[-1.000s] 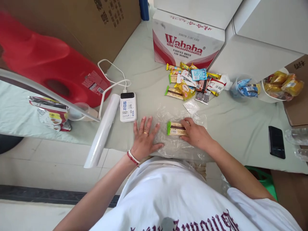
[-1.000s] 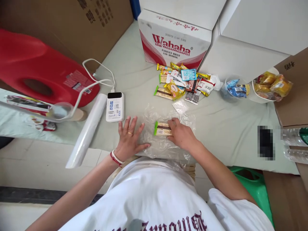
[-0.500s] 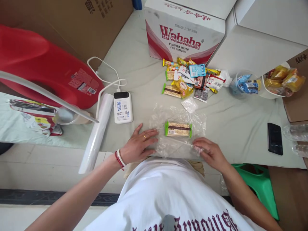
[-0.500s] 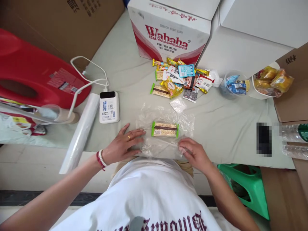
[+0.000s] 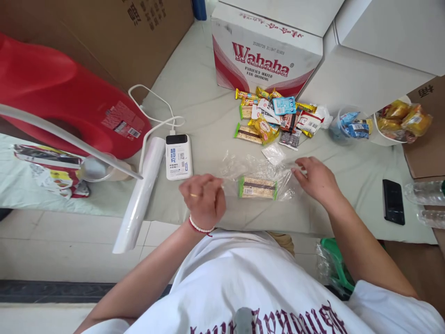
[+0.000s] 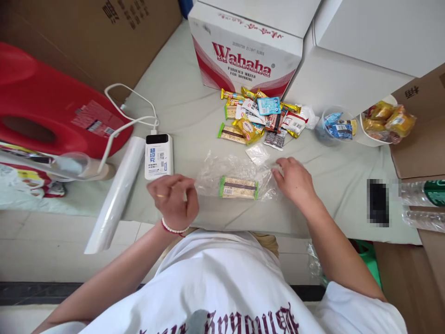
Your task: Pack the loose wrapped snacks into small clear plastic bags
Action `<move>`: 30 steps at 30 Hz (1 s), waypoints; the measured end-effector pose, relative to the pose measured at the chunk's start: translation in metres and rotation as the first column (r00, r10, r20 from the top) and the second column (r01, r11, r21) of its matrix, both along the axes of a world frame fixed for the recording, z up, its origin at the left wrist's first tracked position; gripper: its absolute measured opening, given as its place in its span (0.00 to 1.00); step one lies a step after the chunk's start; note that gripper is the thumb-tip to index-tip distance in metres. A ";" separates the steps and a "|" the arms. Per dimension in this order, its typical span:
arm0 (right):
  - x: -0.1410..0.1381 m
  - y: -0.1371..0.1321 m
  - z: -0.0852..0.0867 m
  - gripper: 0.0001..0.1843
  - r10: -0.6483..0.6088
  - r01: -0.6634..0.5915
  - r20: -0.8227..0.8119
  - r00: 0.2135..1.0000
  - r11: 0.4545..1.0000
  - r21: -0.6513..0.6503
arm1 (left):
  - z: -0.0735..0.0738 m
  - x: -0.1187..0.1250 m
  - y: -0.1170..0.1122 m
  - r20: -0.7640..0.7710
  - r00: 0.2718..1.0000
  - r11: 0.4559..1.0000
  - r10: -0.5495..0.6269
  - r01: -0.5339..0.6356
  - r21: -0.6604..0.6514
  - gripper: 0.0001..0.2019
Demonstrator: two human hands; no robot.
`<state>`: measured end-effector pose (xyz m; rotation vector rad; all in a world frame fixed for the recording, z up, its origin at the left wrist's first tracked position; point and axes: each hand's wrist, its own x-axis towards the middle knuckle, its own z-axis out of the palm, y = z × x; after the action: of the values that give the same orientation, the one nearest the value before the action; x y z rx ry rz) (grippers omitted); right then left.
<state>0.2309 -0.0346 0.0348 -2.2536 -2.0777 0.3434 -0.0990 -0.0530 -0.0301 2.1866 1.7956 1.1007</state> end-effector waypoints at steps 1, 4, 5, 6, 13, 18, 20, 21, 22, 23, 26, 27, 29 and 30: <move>-0.004 0.007 0.005 0.20 0.047 -0.047 -0.007 0.999 0.998 0.052 | 0.003 0.004 -0.004 -0.050 0.992 0.993 -0.120 0.120 -0.009 0.12; -0.027 0.034 0.005 0.19 0.195 -0.189 -0.039 0.980 0.975 0.113 | 0.006 0.020 0.001 -0.127 0.895 0.900 -0.427 0.407 -0.157 0.17; -0.036 0.044 0.000 0.19 0.246 -0.241 -0.045 0.968 0.966 0.090 | 0.004 0.026 0.008 -0.123 0.873 0.871 -0.473 0.441 -0.218 0.18; -0.045 0.052 -0.007 0.18 0.298 -0.295 -0.048 0.953 0.954 0.050 | 0.002 0.032 0.016 -0.109 0.866 0.853 -0.488 0.446 -0.271 0.18; -0.075 0.082 -0.043 0.14 0.340 -0.343 -0.046 0.939 0.927 -0.148 | -0.009 0.030 0.053 0.216 0.894 0.800 -0.392 0.447 -0.400 0.19; -0.060 0.084 -0.046 0.06 0.335 -0.379 -0.266 0.904 0.915 -0.138 | -0.007 0.010 0.057 0.283 0.760 0.648 -0.585 0.648 -0.400 0.16; -0.055 0.084 -0.047 0.06 0.371 -0.412 -0.314 0.874 0.908 -0.075 | -0.009 0.011 0.060 0.294 0.790 0.702 -0.538 0.613 -0.362 0.11; -0.053 0.084 -0.047 0.06 0.390 -0.427 -0.330 0.860 0.903 -0.045 | -0.011 0.014 0.062 0.297 0.811 0.735 -0.504 0.583 -0.347 0.10; -0.052 0.083 -0.046 0.06 0.404 -0.437 -0.345 0.847 0.899 -0.020 | -0.013 0.018 0.064 0.290 0.837 0.766 -0.465 0.544 -0.343 0.10; -0.051 0.082 -0.044 0.07 0.412 -0.443 -0.358 0.838 0.897 -0.005 | -0.015 0.023 0.065 0.271 0.865 0.793 -0.422 0.497 -0.353 0.09; -0.054 0.074 -0.033 0.09 0.453 -0.473 -0.340 0.824 0.881 0.030 | -0.019 0.038 0.070 0.179 0.948 0.853 -0.265 0.317 -0.415 0.13; -0.056 0.068 -0.028 0.10 0.481 -0.493 -0.307 0.821 0.869 0.045 | -0.020 0.043 0.071 0.161 0.962 0.863 -0.221 0.269 -0.428 0.22; -0.063 0.053 -0.020 0.12 0.554 -0.557 -0.234 0.799 0.828 0.058 | -0.020 0.049 0.074 0.148 0.976 0.872 -0.163 0.212 -0.441 0.37; -0.066 0.043 -0.018 0.13 0.591 -0.596 -0.208 0.779 0.802 0.050 | -0.020 0.051 0.075 0.150 0.977 0.871 -0.149 0.202 -0.448 0.39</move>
<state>0.1651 0.0084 0.0165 -1.4105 -2.6096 0.6027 -0.0480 0.0219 -0.0498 1.9115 1.5703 0.6537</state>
